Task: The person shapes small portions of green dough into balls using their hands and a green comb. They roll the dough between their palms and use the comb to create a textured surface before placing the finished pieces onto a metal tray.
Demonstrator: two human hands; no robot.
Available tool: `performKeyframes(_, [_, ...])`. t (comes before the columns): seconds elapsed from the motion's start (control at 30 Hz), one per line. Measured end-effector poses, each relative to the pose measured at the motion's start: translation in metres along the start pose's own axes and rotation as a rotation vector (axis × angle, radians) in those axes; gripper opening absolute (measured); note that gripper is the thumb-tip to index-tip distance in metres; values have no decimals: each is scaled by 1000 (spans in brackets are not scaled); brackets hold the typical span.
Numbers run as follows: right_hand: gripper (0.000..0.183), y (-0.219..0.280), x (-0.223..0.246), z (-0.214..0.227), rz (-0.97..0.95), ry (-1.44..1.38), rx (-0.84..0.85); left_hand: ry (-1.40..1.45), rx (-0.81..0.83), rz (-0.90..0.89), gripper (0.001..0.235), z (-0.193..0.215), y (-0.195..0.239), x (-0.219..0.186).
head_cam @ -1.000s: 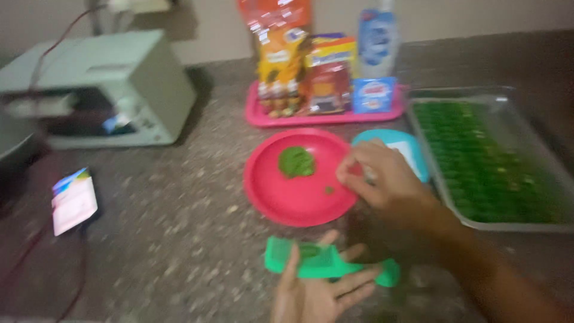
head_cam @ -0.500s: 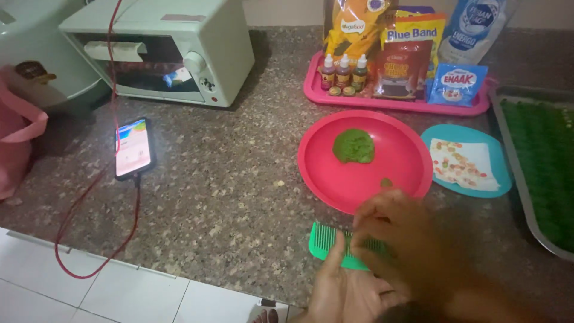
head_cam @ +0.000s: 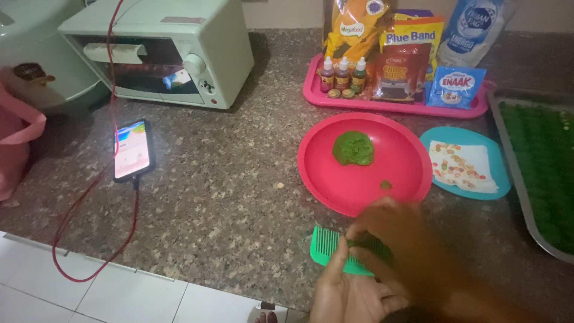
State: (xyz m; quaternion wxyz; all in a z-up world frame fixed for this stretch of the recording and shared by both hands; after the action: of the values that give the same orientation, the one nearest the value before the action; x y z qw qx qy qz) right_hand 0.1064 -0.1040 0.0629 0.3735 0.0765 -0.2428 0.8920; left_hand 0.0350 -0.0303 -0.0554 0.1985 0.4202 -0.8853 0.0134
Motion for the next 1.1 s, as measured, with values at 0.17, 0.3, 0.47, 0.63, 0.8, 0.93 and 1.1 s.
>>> performKeyframes(0.17, [5, -3, 6, 0, 18, 61, 65, -62, -91, -104, 80, -3, -2, 1])
performKeyframes(0.3, [3, -6, 5, 2, 49, 103, 23, -155, -34, -139, 40, 0, -1, -2])
performKeyframes(0.47, [32, -16, -36, 43, 112, -40, -230, -225, -83, -142, 78, -43, 8, 10])
performKeyframes(0.63, [18, -12, -141, 68, -226, 466, -234, -203, -51, -107, 69, -38, 8, 6])
performKeyframes(0.8, [28, -9, -200, 61, -529, 675, -60, -224, -78, -112, 73, -43, 8, 5])
performKeyframes(0.93, [21, -11, -204, 52, -644, 666, 60, -219, -138, -108, 73, -40, 7, 4])
performKeyframes(1.1, [33, -5, -224, 31, -393, 689, -16, -194, -169, -115, 73, -43, 7, 5])
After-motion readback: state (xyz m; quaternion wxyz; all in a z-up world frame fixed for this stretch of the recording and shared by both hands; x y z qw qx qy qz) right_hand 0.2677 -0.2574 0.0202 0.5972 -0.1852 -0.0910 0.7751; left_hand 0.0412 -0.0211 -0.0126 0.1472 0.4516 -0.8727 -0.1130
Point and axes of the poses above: each hand's wrist, its own y-axis away from the middle knuckle, its own z-axis out of the back of the hand, x = y × z, the point moved 4 cm from there along -y, towards the middle knuckle, and after that the axes turned 9 degrees about y, right-handed, at the moved point
